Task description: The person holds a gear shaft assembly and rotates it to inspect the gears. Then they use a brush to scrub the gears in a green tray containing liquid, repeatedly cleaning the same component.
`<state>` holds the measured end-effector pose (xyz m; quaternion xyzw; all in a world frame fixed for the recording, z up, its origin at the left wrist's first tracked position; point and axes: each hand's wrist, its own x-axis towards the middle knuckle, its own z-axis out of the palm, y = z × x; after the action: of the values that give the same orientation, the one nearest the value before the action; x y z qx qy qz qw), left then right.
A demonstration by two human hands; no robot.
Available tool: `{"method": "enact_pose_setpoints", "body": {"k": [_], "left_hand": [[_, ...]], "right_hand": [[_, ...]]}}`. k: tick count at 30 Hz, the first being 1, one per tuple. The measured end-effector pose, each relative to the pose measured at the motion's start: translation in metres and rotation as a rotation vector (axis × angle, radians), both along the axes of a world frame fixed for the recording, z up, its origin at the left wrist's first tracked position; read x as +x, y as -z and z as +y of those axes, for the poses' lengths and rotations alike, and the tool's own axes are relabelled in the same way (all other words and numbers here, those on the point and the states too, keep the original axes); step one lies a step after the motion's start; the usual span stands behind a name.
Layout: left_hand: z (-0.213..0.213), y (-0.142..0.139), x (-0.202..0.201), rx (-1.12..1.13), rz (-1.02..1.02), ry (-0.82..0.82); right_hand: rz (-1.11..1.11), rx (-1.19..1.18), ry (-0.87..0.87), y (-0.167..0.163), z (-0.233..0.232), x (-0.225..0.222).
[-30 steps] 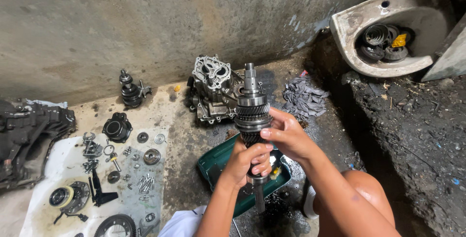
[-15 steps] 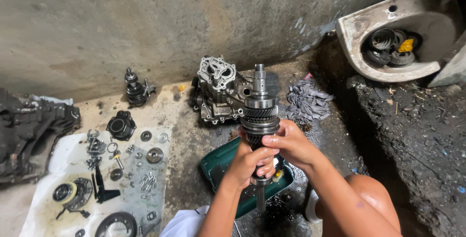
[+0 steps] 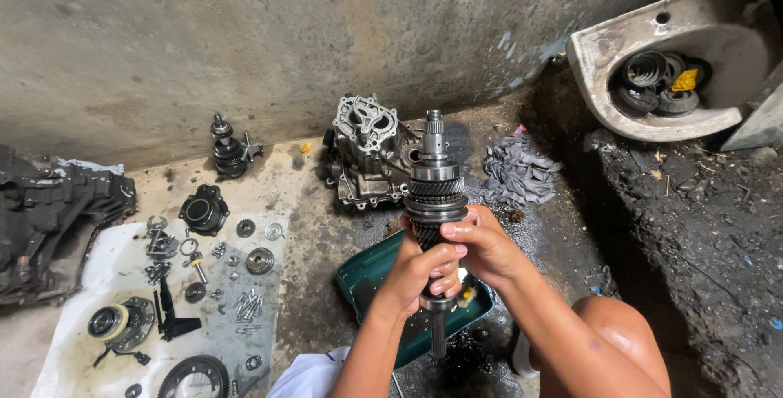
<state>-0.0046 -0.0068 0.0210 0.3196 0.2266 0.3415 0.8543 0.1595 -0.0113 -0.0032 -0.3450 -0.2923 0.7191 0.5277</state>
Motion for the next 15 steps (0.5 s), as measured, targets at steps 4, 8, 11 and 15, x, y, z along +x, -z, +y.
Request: {"method": "enact_pose_setpoints", "body": {"k": [4,8,11,15], "left_hand": [[0.001,0.012,0.005,0.039,0.091,-0.076],[0.000,0.014,0.009,0.054,0.060,-0.118],[0.000,0.004,0.004,0.002,0.022,-0.038],[-0.001,-0.008,-0.004,-0.012,0.014,0.052]], "right_hand": [[-0.187,0.050,0.052,0.001,-0.002,-0.002],[-0.163,0.045,0.061,0.001,-0.001,-0.004],[-0.080,0.058,0.036,0.002,0.001,-0.003],[0.025,0.068,-0.032,0.005,0.001,0.001]]}}
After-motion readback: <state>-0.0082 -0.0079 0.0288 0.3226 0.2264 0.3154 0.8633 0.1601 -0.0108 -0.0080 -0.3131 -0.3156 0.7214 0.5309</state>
